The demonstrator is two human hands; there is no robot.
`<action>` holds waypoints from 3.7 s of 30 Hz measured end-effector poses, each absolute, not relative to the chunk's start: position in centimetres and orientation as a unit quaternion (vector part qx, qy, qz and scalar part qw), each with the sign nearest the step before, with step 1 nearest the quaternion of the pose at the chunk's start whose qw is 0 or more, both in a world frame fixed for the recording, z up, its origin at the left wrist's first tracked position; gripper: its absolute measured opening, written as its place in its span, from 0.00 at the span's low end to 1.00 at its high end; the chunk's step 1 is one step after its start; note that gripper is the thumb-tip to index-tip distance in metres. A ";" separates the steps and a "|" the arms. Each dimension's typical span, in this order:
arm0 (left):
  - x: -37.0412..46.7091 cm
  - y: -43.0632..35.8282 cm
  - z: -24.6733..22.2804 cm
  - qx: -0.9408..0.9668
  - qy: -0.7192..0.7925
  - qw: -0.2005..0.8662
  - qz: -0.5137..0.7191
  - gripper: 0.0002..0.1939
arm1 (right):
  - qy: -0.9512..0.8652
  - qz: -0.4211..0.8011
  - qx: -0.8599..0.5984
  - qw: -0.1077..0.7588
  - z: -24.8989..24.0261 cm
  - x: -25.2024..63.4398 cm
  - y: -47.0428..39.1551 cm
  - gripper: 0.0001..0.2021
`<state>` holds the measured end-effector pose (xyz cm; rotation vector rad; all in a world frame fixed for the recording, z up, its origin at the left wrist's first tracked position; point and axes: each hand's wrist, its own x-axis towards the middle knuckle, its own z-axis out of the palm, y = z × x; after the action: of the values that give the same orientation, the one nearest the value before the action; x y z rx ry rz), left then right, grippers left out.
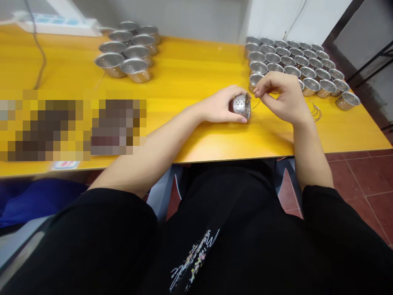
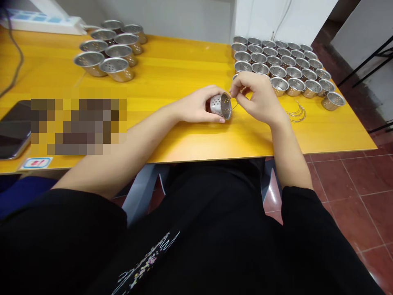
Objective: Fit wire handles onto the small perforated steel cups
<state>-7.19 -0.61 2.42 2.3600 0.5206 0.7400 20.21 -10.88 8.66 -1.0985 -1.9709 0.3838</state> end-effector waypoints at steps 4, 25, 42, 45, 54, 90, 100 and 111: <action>-7.2 -0.7 2.6 0.890 0.195 0.301 0.282 0.49 | -0.789 0.156 -0.422 0.418 8.6 20.4 -10.8 0.11; -7.0 -0.5 2.1 0.894 0.207 0.292 0.271 0.48 | -0.783 0.254 -0.428 0.373 8.2 20.1 -10.6 0.16; -7.0 -1.1 2.5 0.898 0.204 0.296 0.255 0.44 | -0.771 0.340 -0.442 0.307 8.8 19.8 -11.0 0.14; -7.1 -1.0 2.5 0.899 0.200 0.295 0.256 0.45 | -0.769 0.340 -0.438 0.319 8.5 20.2 -10.8 0.13; -6.9 -1.1 2.3 0.895 0.184 0.305 0.270 0.51 | -0.793 0.355 -0.411 0.275 8.3 20.5 -10.3 0.07; -7.1 -0.3 1.5 0.905 0.117 0.291 0.287 0.54 | -0.804 0.379 -0.420 0.184 10.3 19.5 -11.2 0.09; -7.1 -0.8 2.3 0.904 0.119 0.301 0.281 0.55 | -0.788 0.372 -0.453 0.187 10.3 19.1 -11.4 0.09; -7.3 -1.0 2.7 0.903 0.123 0.303 0.277 0.55 | -0.781 0.374 -0.462 0.192 10.2 19.1 -11.4 0.12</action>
<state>-7.29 -1.03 2.66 2.3949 0.3271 0.7345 19.07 -11.37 10.23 -1.2977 -2.1928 1.0503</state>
